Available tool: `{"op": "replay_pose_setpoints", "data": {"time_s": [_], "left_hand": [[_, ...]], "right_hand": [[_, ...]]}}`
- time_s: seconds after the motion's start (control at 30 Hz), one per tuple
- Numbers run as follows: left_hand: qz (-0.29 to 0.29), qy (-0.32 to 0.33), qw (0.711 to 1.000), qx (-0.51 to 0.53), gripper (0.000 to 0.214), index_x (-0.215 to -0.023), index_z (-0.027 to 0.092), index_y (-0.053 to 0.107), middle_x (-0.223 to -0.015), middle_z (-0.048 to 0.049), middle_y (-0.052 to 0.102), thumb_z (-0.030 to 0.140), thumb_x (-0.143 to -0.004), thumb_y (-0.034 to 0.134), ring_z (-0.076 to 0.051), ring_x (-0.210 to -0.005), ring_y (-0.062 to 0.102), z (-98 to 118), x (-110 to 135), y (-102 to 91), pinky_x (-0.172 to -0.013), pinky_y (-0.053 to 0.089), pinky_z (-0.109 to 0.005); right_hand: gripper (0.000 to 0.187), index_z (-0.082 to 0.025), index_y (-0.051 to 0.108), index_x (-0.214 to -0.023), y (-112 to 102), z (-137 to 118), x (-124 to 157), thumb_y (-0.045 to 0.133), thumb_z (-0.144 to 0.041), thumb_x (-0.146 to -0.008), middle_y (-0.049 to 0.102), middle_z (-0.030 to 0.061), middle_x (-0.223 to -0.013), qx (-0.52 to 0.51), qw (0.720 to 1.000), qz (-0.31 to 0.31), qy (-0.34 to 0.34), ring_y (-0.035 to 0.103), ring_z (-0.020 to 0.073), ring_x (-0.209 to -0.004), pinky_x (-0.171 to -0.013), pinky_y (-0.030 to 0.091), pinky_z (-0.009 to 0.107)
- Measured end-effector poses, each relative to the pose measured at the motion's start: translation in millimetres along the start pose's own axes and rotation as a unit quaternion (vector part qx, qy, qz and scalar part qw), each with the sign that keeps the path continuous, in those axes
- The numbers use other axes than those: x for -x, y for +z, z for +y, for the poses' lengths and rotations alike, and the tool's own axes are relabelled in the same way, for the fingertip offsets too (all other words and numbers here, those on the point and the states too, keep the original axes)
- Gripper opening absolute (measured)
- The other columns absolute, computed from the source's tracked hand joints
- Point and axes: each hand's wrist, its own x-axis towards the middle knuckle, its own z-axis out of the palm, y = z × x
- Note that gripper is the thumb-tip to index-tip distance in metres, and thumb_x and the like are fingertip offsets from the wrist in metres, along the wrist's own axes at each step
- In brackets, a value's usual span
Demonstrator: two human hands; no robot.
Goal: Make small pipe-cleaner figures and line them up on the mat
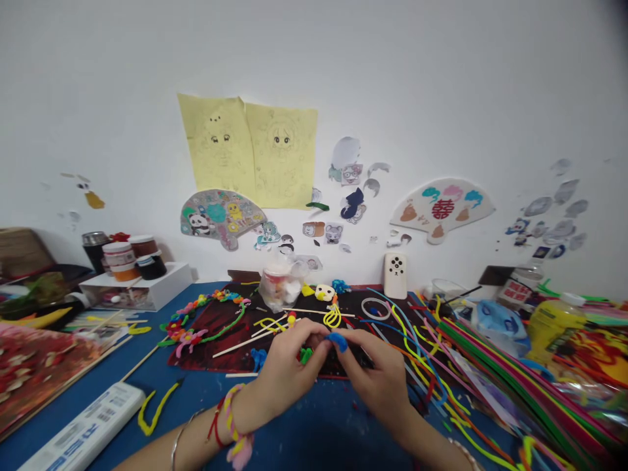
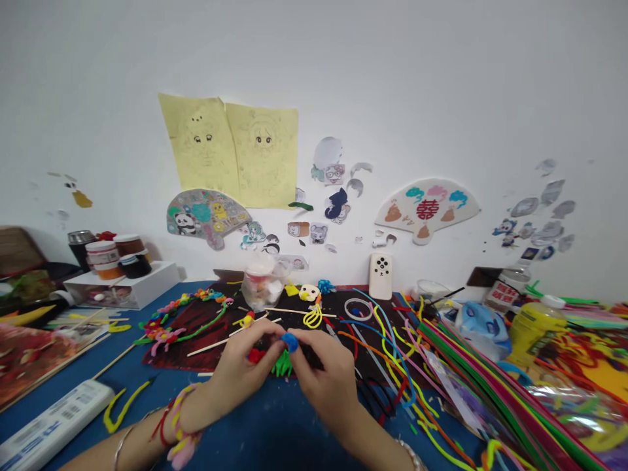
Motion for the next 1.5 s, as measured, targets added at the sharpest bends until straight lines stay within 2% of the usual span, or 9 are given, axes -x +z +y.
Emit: {"op": "replay_pose_setpoints", "data": {"time_s": [0.23,0.43,0.67,0.9,1.0,1.17,1.33,1.4,1.5], "left_hand": [[-0.101,-0.119,0.982,0.105,0.016,-0.070,0.015,0.053,-0.058,0.0032,0.049,0.023,-0.082,0.047,-0.009,-0.055,0.044,6,-6,-1.1,-0.053,0.036,-0.019],[-0.056,-0.116,0.987,0.091,0.014,-0.088,0.016,0.057,-0.071,0.0000,0.058,0.026,-0.082,0.049,-0.011,-0.062,0.051,-1,-7,-0.9,-0.060,0.041,-0.020],[-0.050,-0.102,0.992,0.053,0.013,-0.075,0.014,0.061,-0.060,0.0020,0.055,0.019,-0.079,0.049,-0.009,-0.054,0.046,-9,-8,-1.7,-0.053,0.035,-0.019],[-0.064,-0.199,0.960,0.186,0.014,-0.067,0.013,0.058,-0.053,0.0040,0.050,0.020,-0.077,0.050,-0.008,-0.049,0.044,-16,-10,6.0,-0.047,0.034,-0.018],[-0.075,-0.183,0.960,0.199,0.015,-0.076,0.014,0.060,-0.059,0.0016,0.057,0.025,-0.080,0.050,-0.010,-0.054,0.052,-18,-11,6.3,-0.051,0.041,-0.020],[-0.024,-0.074,0.995,0.062,0.012,-0.086,0.016,0.062,-0.075,-0.0020,0.064,0.022,-0.077,0.055,-0.012,-0.063,0.057,-19,-10,2.7,-0.064,0.046,-0.023],[-0.041,-0.046,0.998,0.016,0.013,-0.088,0.017,0.062,-0.077,-0.0020,0.066,0.021,-0.079,0.054,-0.012,-0.065,0.059,-20,-8,0.9,-0.063,0.046,-0.023],[-0.029,-0.032,0.999,0.001,0.012,-0.087,0.017,0.063,-0.079,-0.0025,0.067,0.021,-0.080,0.054,-0.013,-0.068,0.059,-21,-7,1.3,-0.066,0.045,-0.024],[-0.010,-0.015,1.000,0.001,0.012,-0.084,0.017,0.065,-0.078,-0.0034,0.066,0.021,-0.080,0.054,-0.014,-0.071,0.059,-23,-8,1.4,-0.069,0.044,-0.026]], "right_hand": [[0.006,-0.018,0.063,-0.080,-2,3,-6,0.057,-0.019,-0.079,0.067,0.0027,-0.077,-0.010,0.998,-0.028,0.061,0.062,0.0151,-0.071,-0.068,0.048,0.025],[0.008,-0.018,0.061,-0.077,-3,5,-12,0.055,-0.022,-0.079,0.066,0.0014,-0.073,-0.026,0.985,-0.100,0.136,0.061,0.0139,-0.068,-0.064,0.047,0.023],[0.005,-0.018,0.060,-0.079,-1,6,-11,0.056,-0.019,-0.079,0.064,0.0020,-0.078,-0.012,0.989,-0.117,0.090,0.059,0.0143,-0.073,-0.068,0.046,0.024],[0.007,-0.019,0.059,-0.078,3,10,-8,0.053,-0.019,-0.081,0.063,0.0028,-0.078,-0.005,0.992,-0.104,0.072,0.058,0.0157,-0.074,-0.069,0.045,0.026],[0.008,-0.019,0.060,-0.078,3,13,-10,0.052,-0.020,-0.081,0.064,0.0031,-0.078,0.001,0.991,-0.105,0.080,0.059,0.0160,-0.075,-0.069,0.046,0.026],[0.009,-0.019,0.059,-0.078,2,16,-12,0.050,-0.017,-0.080,0.063,0.0019,-0.076,0.007,0.987,-0.127,0.095,0.059,0.0151,-0.070,-0.064,0.046,0.025],[0.007,-0.019,0.059,-0.078,5,18,-10,0.052,-0.019,-0.078,0.063,0.0023,-0.077,-0.007,0.983,-0.133,0.123,0.058,0.0159,-0.072,-0.068,0.046,0.028],[0.007,-0.018,0.057,-0.078,7,18,-11,0.052,-0.023,-0.078,0.061,0.0011,-0.073,-0.101,0.964,-0.151,0.192,0.059,0.0145,-0.067,-0.065,0.047,0.027],[0.014,-0.017,0.055,-0.082,10,17,-12,0.055,-0.030,-0.077,0.057,-0.0024,-0.063,-0.278,0.879,-0.197,0.334,0.057,0.0117,-0.059,-0.061,0.049,0.025]]}}
